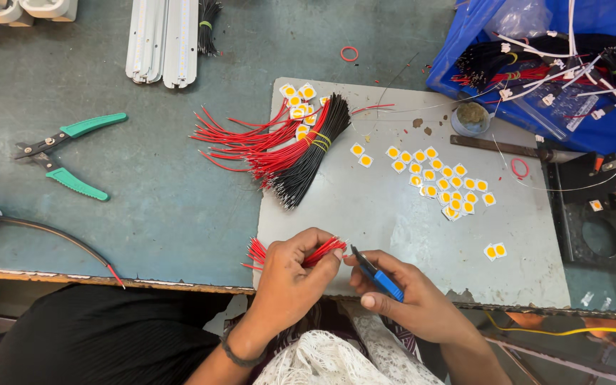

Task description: The person strips insulation from the ends of red wires with pliers, dips the stripped ends into a small container of flux paste, and solders the wire ends with a soldering iron at a factory workbench, working through a bundle of wires one at a time.

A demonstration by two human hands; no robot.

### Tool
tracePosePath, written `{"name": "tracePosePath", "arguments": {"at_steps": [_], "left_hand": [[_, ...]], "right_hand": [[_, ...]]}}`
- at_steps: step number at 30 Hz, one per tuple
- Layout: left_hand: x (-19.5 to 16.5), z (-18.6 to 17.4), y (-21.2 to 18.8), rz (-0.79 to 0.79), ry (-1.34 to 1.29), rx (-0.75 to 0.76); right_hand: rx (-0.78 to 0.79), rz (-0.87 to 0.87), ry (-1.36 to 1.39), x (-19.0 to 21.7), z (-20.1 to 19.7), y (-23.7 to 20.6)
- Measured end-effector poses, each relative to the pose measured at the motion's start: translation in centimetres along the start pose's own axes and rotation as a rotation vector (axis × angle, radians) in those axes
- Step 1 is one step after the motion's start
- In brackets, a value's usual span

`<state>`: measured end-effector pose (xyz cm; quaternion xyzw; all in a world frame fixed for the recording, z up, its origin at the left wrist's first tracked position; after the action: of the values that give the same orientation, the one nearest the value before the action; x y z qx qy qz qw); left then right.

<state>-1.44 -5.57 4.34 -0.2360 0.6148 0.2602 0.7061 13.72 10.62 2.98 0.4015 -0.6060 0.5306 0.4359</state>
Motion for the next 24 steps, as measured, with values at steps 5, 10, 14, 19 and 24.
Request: {"name": "tracePosePath", "arguments": {"at_steps": [5,10,14,19,24], "left_hand": [[0.25,-0.1,0.04,-0.059,0.009,-0.003],[0.32,-0.09,0.12,-0.049,-0.015,0.005],[0.38,-0.2,0.13,-0.088,0.001,0.001],[0.46,-0.09,0.16,-0.115,-0.009,-0.001],[0.41,-0.06,0.14,-0.109,-0.03,0.004]], "right_hand": [[0.031,0.005,-0.015,0.27,0.18,0.15],[0.019,-0.018,-0.051,0.26,0.21,0.21],[0.002,0.01,-0.084,0.02,0.24,0.23],[0.011,0.006,-0.047,-0.25,0.23,0.24],[0.013,0.004,-0.041,-0.28,0.21,0.31]]}}
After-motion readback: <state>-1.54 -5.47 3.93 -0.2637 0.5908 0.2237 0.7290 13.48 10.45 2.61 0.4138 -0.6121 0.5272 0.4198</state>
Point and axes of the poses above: each hand's wrist, its own y-axis towards the middle knuckle, its own z-axis out of the palm, x = y × z, the point moved 1 cm from there along y, towards the middle knuckle, and after that the axes turned 6 degrees about -y, right-handed, at the moved point
